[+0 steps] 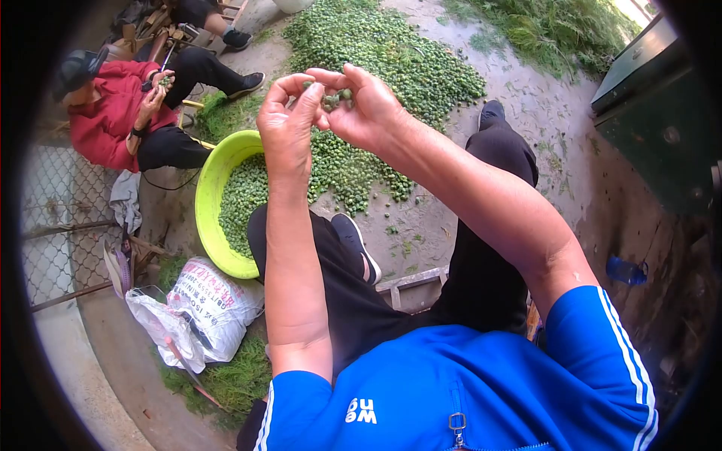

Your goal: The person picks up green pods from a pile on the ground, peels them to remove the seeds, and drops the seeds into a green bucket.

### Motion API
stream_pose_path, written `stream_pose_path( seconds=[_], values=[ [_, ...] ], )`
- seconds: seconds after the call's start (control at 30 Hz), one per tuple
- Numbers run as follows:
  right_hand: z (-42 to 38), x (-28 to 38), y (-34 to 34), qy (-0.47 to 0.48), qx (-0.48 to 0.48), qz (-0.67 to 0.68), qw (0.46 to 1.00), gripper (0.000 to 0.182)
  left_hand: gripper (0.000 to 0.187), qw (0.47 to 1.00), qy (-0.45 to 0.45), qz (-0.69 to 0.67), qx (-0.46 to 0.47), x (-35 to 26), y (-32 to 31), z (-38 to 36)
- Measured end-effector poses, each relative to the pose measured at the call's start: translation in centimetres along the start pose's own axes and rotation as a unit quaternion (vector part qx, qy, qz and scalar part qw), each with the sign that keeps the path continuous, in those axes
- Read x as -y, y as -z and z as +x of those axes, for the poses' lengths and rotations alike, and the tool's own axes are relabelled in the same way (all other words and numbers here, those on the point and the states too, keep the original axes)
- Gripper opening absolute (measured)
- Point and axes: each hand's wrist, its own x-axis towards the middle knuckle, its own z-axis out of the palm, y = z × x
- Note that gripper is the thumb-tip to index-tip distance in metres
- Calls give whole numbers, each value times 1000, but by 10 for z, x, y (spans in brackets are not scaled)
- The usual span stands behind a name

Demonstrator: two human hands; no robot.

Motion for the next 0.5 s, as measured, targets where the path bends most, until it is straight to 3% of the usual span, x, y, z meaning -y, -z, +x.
stream_pose_path(
  seconds=[0.03, 0.13, 0.3, 0.4, 0.43, 0.47, 0.5],
  values=[
    [0, -1, -2, 1, -16, 9, 1000, 50, 16, 1000, 0, 0, 0, -3, 2, 0],
    [-3, -2, -10, 11, -36, 47, 998, 50, 18, 959, 104, -262, -16, -13, 12, 4],
    [-6, 0, -14, 27, -27, 54, 998, 50, 18, 941, 127, -313, 20, -20, 17, 2],
    [-5, 0, -15, 22, -18, 67, 997, 51, 21, 994, 84, -68, 22, -17, 18, -2],
    [-4, 0, -13, 25, -9, 70, 997, 51, 21, 994, 85, -68, 22, -15, 18, -3],
    [-3, 1, -12, 28, 0, 73, 997, 52, 25, 993, 0, 116, 36, -10, 20, -2],
    [-2, 1, -12, 22, 25, 86, 996, 53, 33, 951, -85, 294, 49, -2, 20, -1]
  ],
)
